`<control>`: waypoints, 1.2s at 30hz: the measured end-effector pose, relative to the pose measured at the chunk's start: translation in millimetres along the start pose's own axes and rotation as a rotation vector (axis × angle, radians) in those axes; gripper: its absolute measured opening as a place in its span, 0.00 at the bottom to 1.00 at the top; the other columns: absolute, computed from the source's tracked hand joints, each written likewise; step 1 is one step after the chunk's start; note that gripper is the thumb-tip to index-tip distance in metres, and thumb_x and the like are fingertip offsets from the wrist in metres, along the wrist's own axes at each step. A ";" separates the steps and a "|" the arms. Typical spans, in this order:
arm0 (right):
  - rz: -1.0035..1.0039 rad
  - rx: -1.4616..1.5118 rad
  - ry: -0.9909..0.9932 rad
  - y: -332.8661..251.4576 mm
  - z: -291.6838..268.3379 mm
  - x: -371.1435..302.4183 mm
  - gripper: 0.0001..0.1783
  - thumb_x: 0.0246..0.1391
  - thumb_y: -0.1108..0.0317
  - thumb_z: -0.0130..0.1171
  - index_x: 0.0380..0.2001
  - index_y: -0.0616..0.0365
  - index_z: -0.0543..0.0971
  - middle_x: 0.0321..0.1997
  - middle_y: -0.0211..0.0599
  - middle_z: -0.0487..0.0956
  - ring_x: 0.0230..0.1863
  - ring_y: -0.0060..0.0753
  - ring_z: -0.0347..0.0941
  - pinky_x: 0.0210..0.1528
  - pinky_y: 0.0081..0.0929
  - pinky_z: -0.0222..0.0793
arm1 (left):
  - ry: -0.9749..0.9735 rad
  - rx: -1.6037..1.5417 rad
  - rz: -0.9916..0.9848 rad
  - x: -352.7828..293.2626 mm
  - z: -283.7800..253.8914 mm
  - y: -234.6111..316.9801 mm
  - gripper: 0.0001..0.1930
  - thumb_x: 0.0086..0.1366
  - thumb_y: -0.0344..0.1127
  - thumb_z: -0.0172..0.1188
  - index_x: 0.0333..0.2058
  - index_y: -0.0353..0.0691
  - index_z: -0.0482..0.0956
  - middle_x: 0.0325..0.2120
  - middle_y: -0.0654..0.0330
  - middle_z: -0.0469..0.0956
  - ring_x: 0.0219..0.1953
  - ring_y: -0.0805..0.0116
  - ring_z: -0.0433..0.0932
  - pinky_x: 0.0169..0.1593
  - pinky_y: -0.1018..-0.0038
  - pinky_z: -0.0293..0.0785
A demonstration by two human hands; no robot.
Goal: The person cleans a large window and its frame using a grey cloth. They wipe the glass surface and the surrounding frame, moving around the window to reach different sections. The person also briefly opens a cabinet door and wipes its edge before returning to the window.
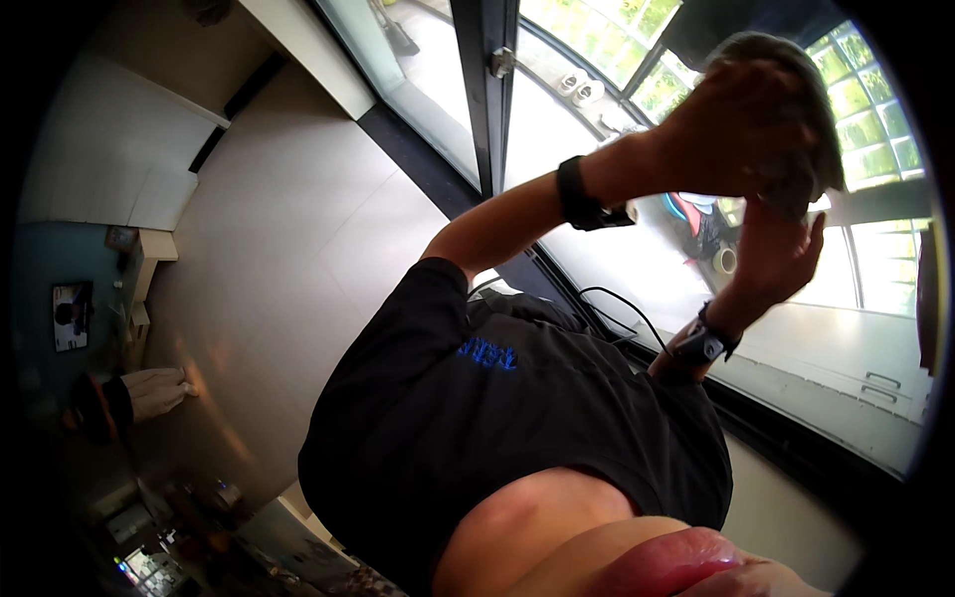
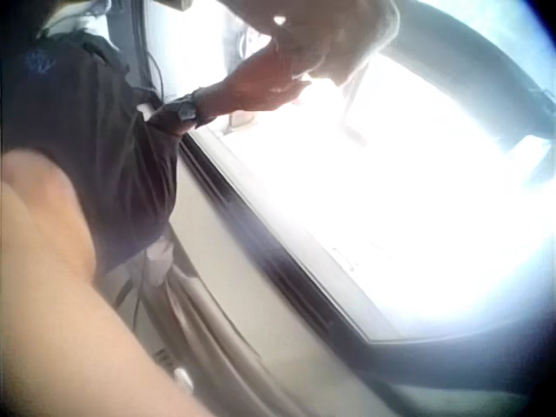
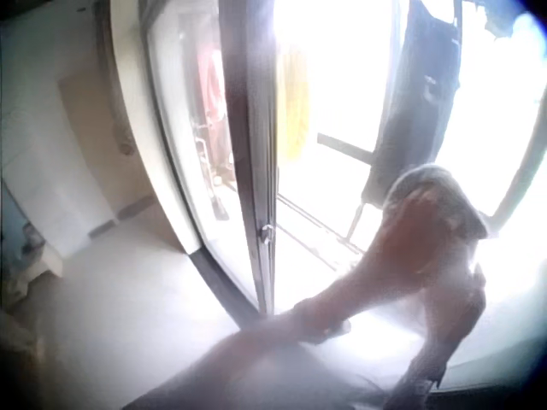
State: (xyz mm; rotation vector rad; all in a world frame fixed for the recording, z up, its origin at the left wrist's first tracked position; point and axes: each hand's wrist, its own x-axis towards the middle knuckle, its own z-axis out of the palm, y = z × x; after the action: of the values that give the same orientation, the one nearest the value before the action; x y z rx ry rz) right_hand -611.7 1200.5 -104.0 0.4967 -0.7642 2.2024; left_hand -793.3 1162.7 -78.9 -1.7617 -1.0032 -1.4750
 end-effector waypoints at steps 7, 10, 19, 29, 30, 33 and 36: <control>-0.511 -0.865 0.893 -93.7 27.2 -99.4 0.29 0.73 0.60 0.38 0.70 0.67 0.59 0.71 0.54 0.61 0.71 0.55 0.60 0.73 0.55 0.55 | -0.025 0.109 0.056 9.3 104.3 135.9 0.19 0.55 0.50 0.67 0.47 0.65 0.81 0.52 0.71 0.72 0.59 0.67 0.68 0.54 0.63 0.62; -0.559 -0.931 0.983 -113.4 39.3 -132.3 0.30 0.73 0.57 0.38 0.70 0.63 0.59 0.71 0.48 0.63 0.71 0.47 0.61 0.74 0.48 0.56 | -0.065 0.149 0.112 4.6 135.6 184.3 0.20 0.60 0.49 0.63 0.52 0.68 0.76 0.52 0.76 0.72 0.59 0.73 0.68 0.56 0.66 0.60; -0.606 -0.968 1.277 -164.0 3.8 -235.3 0.28 0.73 0.54 0.44 0.67 0.59 0.65 0.67 0.39 0.70 0.67 0.36 0.68 0.69 0.39 0.66 | -0.198 0.019 0.272 -47.6 187.8 256.9 0.26 0.60 0.48 0.64 0.58 0.66 0.73 0.62 0.77 0.69 0.67 0.75 0.63 0.61 0.72 0.59; -1.036 -1.463 1.149 -100.0 -11.1 -180.1 0.32 0.69 0.51 0.51 0.64 0.67 0.64 0.63 0.52 0.70 0.63 0.47 0.71 0.64 0.43 0.71 | -0.255 -0.720 -0.112 -59.6 99.2 146.5 0.26 0.57 0.36 0.66 0.56 0.48 0.72 0.55 0.54 0.72 0.52 0.57 0.77 0.54 0.61 0.76; -1.097 -1.676 1.250 -100.0 -13.0 -167.9 0.29 0.67 0.56 0.56 0.59 0.70 0.66 0.60 0.53 0.72 0.61 0.48 0.72 0.62 0.42 0.72 | -0.144 -0.561 -0.186 -57.8 71.2 109.9 0.29 0.58 0.42 0.64 0.58 0.45 0.69 0.57 0.51 0.70 0.54 0.56 0.75 0.56 0.59 0.73; -1.390 -2.222 1.064 -123.3 -39.3 -165.1 0.24 0.64 0.60 0.60 0.52 0.69 0.70 0.56 0.50 0.70 0.56 0.42 0.73 0.57 0.40 0.75 | 0.286 0.102 -0.444 -60.5 -20.2 -18.5 0.40 0.61 0.57 0.58 0.64 0.36 0.60 0.61 0.41 0.63 0.61 0.52 0.68 0.62 0.54 0.64; -1.419 -2.005 0.767 -132.5 -52.3 -165.3 0.23 0.60 0.61 0.65 0.48 0.67 0.72 0.53 0.45 0.70 0.52 0.39 0.73 0.54 0.40 0.75 | 0.523 0.550 -0.702 -69.0 -113.2 -137.9 0.54 0.64 0.72 0.52 0.69 0.28 0.50 0.66 0.32 0.55 0.67 0.48 0.60 0.69 0.48 0.55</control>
State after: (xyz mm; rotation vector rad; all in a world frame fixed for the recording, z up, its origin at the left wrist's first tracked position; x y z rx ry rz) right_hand -410.5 1221.5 -185.7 -0.6685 -1.1145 -0.2642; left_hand -975.0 1127.7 -127.5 -0.5976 -1.6120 -1.6996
